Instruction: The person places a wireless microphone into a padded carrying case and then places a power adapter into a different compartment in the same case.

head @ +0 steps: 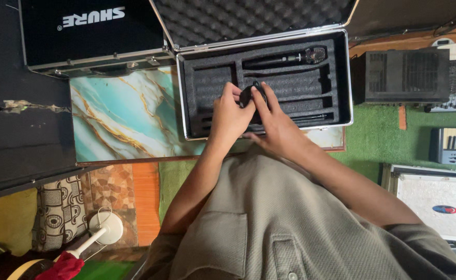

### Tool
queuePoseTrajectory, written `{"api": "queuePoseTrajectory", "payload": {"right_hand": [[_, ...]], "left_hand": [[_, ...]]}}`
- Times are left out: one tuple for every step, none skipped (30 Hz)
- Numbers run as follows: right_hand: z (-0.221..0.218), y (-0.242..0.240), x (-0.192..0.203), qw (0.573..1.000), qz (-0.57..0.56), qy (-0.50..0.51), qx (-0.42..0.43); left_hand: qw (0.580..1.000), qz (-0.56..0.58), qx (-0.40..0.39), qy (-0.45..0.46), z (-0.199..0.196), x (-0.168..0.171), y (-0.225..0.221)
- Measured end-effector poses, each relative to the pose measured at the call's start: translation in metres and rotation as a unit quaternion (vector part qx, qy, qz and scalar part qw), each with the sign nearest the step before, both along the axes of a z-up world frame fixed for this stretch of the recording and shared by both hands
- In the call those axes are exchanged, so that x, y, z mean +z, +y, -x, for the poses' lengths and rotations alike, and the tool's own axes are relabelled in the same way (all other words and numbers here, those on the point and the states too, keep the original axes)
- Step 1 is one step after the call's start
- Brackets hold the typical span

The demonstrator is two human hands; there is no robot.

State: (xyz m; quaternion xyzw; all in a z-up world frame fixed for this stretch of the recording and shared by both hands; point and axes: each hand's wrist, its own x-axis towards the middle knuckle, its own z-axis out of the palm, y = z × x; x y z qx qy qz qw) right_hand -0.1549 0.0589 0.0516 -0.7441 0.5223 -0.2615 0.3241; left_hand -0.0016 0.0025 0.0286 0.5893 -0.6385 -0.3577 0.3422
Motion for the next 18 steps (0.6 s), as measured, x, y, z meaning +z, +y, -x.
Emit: {"api": "queuePoseTrajectory", "payload": {"right_hand": [[-0.002, 0.001, -0.002, 1.0, -0.016, 0.014, -0.011], [-0.003, 0.001, -0.005, 1.0, -0.01, 0.014, -0.02], [-0.002, -0.001, -0.008, 1.0, -0.004, 0.013, -0.028], [0.0, -0.003, -0.011, 0.999, 0.001, 0.013, -0.036], [0.003, -0.005, -0.015, 0.999, 0.027, -0.001, -0.023], [0.007, -0.007, -0.017, 0.998, 0.053, -0.016, -0.011], [0.011, -0.008, -0.02, 0.996, 0.078, -0.032, 0.003], [0.015, -0.009, -0.023, 0.997, 0.053, -0.053, -0.012], [0.019, -0.011, -0.025, 0.996, 0.029, -0.074, -0.027], [0.023, -0.012, -0.027, 0.995, 0.005, -0.095, -0.042], [0.027, -0.012, -0.03, 0.989, -0.021, -0.14, -0.038], [0.03, -0.012, -0.032, 0.981, -0.048, -0.185, -0.034], [0.032, -0.011, -0.034, 0.97, -0.076, -0.228, -0.03], [0.032, -0.01, -0.037, 0.964, -0.079, -0.255, -0.013], [0.033, -0.01, -0.039, 0.956, -0.08, -0.281, 0.003], [0.034, -0.009, -0.04, 0.948, -0.082, -0.306, 0.02], [0.035, -0.009, -0.04, 0.946, -0.083, -0.311, 0.026], [0.036, -0.009, -0.039, 0.945, -0.085, -0.316, 0.032]], "left_hand": [[1.0, 0.016, -0.003, -0.008, -0.001, 0.001, 0.001], [1.0, -0.006, -0.006, 0.006, -0.002, 0.002, 0.002], [0.999, -0.029, -0.009, 0.021, -0.002, 0.003, 0.002], [0.998, -0.051, -0.012, 0.036, -0.003, 0.004, 0.003], [0.995, -0.085, -0.018, 0.039, -0.004, 0.005, 0.002], [0.992, -0.119, -0.024, 0.041, -0.006, 0.005, 0.003], [0.987, -0.154, -0.029, 0.043, -0.009, 0.005, 0.004], [0.986, -0.147, -0.049, 0.062, -0.013, 0.004, 0.006], [0.985, -0.139, -0.069, 0.081, -0.017, 0.002, 0.007], [0.982, -0.13, -0.089, 0.099, -0.021, -0.001, 0.007], [0.98, -0.133, -0.094, 0.117, -0.025, -0.004, 0.006], [0.977, -0.136, -0.099, 0.135, -0.028, -0.009, 0.004], [0.973, -0.14, -0.104, 0.152, -0.03, -0.013, 0.004], [0.961, -0.141, -0.127, 0.203, -0.032, -0.018, 0.004], [0.945, -0.14, -0.152, 0.254, -0.033, -0.022, 0.003], [0.926, -0.139, -0.176, 0.303, -0.034, -0.026, 0.004], [0.918, -0.158, -0.173, 0.319, -0.034, -0.029, 0.004], [0.91, -0.176, -0.171, 0.335, -0.034, -0.032, 0.006]]}}
